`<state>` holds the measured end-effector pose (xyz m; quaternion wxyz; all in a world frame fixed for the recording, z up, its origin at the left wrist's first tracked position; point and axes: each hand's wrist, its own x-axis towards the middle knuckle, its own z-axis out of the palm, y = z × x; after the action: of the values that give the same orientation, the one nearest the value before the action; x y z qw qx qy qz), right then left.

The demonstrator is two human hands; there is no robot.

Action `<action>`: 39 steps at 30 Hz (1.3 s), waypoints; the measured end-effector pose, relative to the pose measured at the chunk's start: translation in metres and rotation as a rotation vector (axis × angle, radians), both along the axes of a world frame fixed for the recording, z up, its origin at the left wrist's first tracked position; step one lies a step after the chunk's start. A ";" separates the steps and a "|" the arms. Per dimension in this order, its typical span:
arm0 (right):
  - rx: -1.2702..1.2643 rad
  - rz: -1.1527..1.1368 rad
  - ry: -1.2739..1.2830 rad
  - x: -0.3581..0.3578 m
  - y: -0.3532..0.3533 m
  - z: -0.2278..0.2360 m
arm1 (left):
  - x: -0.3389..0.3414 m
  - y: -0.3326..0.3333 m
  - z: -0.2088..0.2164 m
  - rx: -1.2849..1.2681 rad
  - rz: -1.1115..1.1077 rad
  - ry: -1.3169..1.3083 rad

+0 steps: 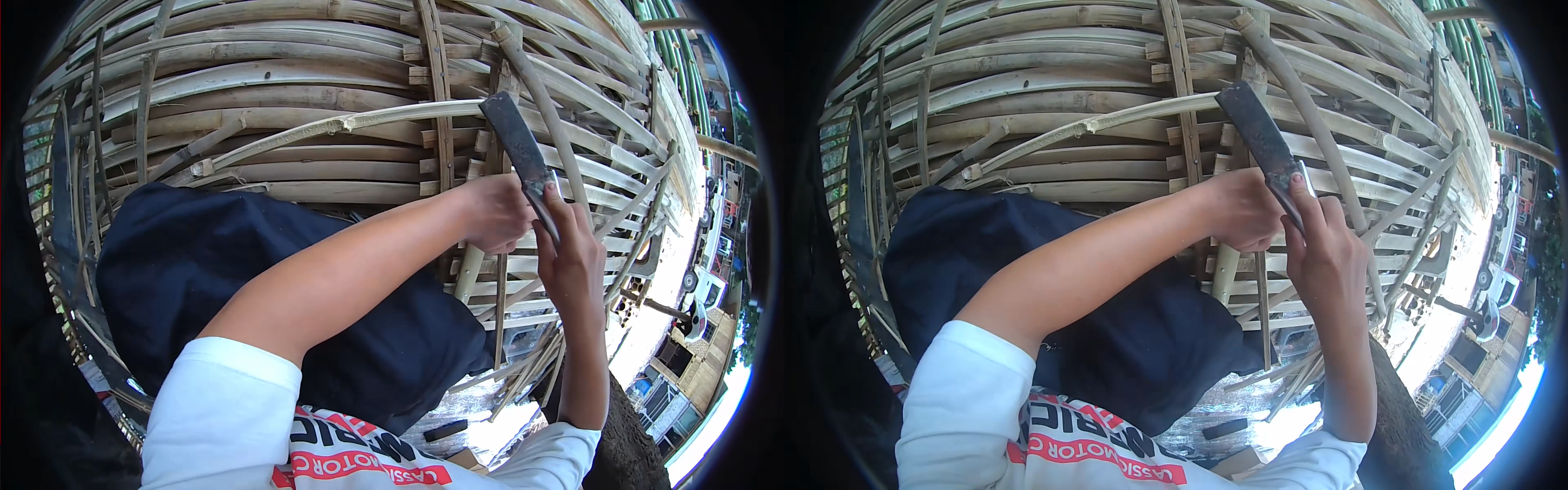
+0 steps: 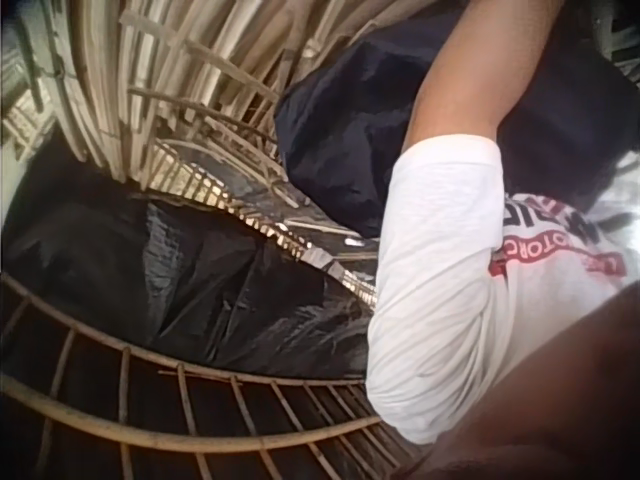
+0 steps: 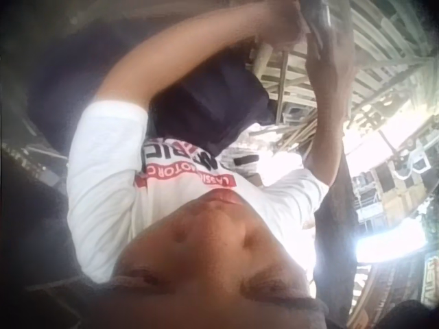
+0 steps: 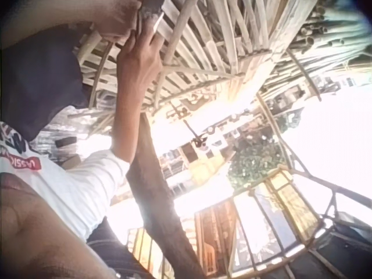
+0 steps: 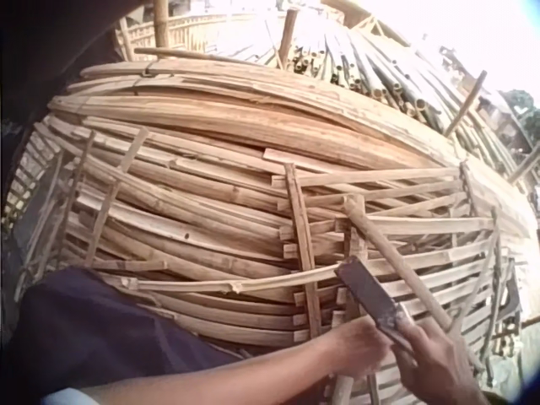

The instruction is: The person uses a blade to shave and trim thin strips of bamboo that are woven into a large furniture structure, using their hands to position and test the fit of the bamboo pieces.

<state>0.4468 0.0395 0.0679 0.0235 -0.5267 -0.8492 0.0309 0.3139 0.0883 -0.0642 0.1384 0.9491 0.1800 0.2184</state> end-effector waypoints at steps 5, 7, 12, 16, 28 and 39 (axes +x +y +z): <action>-0.026 -0.067 -0.016 0.002 -0.002 0.000 | 0.002 -0.005 -0.006 0.158 0.072 -0.223; 0.004 -0.009 0.030 -0.001 0.005 0.004 | -0.002 -0.004 0.002 0.078 0.052 -0.125; -0.041 -0.034 0.058 0.003 0.008 0.000 | 0.000 -0.006 -0.003 0.269 0.102 -0.188; 0.225 0.064 0.349 0.001 0.001 0.004 | 0.001 -0.007 0.000 0.185 0.079 -0.255; 0.135 0.010 0.161 -0.001 0.005 0.012 | -0.001 -0.004 -0.001 0.241 0.066 -0.094; -0.032 0.008 -0.141 -0.014 0.002 0.020 | 0.000 -0.005 0.004 -0.079 -0.041 0.118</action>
<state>0.4328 0.0411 0.0879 -0.0450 -0.5245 -0.8502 0.0075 0.3138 0.0829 -0.0600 0.1695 0.9576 0.1768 0.1517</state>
